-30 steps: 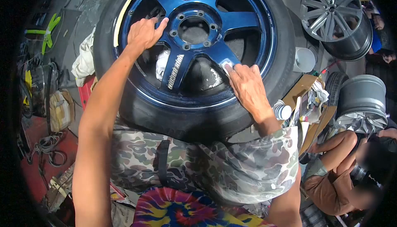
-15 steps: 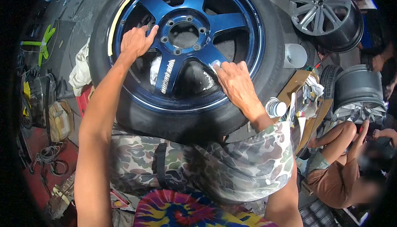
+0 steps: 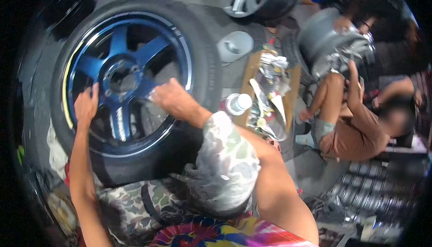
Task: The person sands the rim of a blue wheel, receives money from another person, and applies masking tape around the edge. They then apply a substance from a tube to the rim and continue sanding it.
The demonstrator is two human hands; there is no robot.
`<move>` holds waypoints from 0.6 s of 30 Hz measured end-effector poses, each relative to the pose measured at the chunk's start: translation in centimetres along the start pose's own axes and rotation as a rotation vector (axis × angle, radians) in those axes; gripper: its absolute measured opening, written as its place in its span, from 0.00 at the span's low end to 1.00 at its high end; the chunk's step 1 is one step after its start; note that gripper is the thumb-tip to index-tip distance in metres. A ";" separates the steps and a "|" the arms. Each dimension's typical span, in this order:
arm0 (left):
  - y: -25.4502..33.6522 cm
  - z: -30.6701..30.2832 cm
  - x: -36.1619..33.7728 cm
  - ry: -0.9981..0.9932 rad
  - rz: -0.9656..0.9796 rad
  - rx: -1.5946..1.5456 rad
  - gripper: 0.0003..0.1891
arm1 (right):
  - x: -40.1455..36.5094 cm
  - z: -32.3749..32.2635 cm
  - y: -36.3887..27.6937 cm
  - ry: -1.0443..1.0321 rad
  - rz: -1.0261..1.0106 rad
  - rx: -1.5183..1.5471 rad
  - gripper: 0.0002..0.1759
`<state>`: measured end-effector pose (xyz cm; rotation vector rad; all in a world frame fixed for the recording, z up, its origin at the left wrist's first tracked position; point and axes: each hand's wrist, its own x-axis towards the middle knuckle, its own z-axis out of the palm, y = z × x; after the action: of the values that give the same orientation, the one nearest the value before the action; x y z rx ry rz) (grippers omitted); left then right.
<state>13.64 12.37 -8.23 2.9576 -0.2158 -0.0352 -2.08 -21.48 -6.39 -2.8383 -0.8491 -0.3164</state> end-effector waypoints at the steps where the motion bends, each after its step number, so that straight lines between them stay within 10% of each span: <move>1: -0.3 0.2 0.3 -0.014 -0.012 0.011 0.38 | -0.2 0.4 -0.2 0.005 0.053 -0.019 0.19; 18: -0.3 -0.4 0.4 -0.101 -0.020 0.011 0.40 | -1.8 -0.7 -0.7 0.049 0.063 0.010 0.19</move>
<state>14.10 12.69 -7.93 2.9717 -0.2008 -0.1876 -4.08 -21.97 -6.06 -2.8285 -0.7473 -0.3709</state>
